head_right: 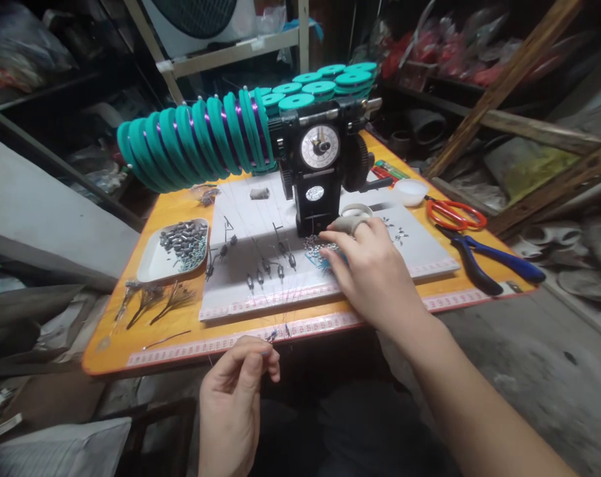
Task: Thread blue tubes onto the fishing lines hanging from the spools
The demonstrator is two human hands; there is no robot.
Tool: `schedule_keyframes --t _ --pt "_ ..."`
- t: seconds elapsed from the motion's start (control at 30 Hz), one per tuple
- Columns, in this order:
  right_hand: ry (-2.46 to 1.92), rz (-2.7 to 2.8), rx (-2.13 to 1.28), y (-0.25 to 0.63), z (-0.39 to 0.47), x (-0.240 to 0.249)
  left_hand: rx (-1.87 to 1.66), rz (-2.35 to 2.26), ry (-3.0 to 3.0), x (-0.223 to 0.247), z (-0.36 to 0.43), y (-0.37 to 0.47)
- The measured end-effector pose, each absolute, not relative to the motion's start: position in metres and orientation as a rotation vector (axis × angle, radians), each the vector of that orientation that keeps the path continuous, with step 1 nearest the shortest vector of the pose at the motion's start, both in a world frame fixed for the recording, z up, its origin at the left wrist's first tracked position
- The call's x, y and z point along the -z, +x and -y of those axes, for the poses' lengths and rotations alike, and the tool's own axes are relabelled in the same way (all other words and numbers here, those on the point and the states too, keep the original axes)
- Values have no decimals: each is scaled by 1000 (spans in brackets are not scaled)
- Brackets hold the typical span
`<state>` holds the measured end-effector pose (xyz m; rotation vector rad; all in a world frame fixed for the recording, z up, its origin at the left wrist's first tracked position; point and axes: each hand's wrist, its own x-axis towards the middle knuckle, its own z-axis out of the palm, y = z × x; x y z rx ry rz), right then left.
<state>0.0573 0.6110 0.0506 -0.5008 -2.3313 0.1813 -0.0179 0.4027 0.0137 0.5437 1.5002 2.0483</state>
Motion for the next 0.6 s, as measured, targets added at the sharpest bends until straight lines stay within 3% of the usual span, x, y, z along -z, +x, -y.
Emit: schedule_keyframes --t 0.23,0.6 --pt "-287 2292 -1148 83 -532 -60 -1936 -1551 670 -21 -405 -14" --pt "-444 2062 -1307 88 -521 -49 -1912 -1883 843 -25 -395 -6"
